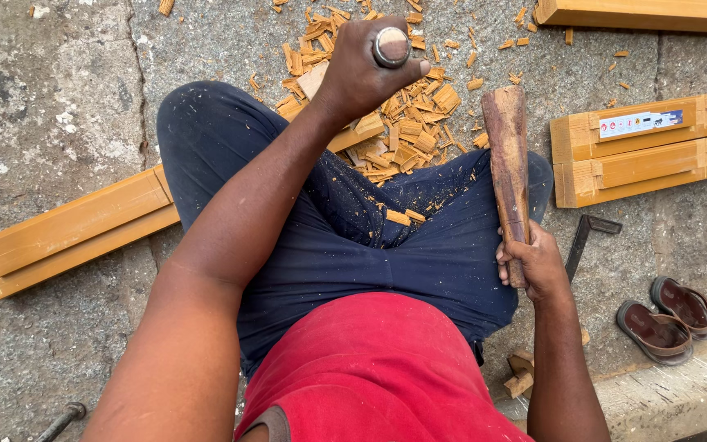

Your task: The person carves out sections of a wooden beam using a chisel and a wooden mallet while sitting on the ground.

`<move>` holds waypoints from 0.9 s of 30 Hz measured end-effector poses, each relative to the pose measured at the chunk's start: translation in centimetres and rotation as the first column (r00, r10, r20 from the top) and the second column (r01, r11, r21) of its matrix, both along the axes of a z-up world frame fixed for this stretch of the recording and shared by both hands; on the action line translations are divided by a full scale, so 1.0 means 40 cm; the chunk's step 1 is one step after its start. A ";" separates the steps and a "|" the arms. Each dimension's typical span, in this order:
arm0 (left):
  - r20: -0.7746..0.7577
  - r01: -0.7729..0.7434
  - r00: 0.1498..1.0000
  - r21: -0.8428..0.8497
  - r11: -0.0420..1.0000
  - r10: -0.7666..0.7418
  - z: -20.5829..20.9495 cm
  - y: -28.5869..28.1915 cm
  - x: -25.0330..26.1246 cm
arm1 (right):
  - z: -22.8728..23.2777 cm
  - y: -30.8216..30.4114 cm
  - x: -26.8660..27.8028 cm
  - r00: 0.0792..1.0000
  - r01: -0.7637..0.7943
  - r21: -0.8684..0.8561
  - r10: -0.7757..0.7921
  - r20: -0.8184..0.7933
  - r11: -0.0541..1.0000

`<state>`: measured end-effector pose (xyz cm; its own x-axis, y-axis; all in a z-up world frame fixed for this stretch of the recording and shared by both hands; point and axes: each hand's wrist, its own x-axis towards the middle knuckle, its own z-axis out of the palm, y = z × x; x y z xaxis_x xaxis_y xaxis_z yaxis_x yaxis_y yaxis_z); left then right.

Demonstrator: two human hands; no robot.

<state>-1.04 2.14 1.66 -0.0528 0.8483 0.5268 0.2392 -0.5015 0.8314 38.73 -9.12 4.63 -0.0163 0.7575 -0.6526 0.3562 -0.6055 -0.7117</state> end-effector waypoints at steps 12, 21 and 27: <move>0.019 0.023 1.000 0.007 1.000 -0.024 0.009 0.000 0.005 | 0.004 -0.001 -0.003 0.999 -0.024 0.031 0.024 0.028 0.999; 0.023 -0.011 1.000 0.007 1.000 0.011 -0.009 0.001 0.003 | 0.172 0.012 -0.020 0.966 -0.001 0.332 0.087 -0.243 0.943; 0.042 -0.025 0.999 0.009 1.000 0.024 -0.017 0.004 -0.016 | 0.441 0.048 0.009 0.879 -0.130 0.737 0.421 -0.224 0.664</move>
<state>-1.69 2.29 1.00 -0.0957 0.8416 0.5316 0.2169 -0.5036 0.8363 39.09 -7.18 22.26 -0.4121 0.8995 0.1453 0.0653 0.1882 -0.9800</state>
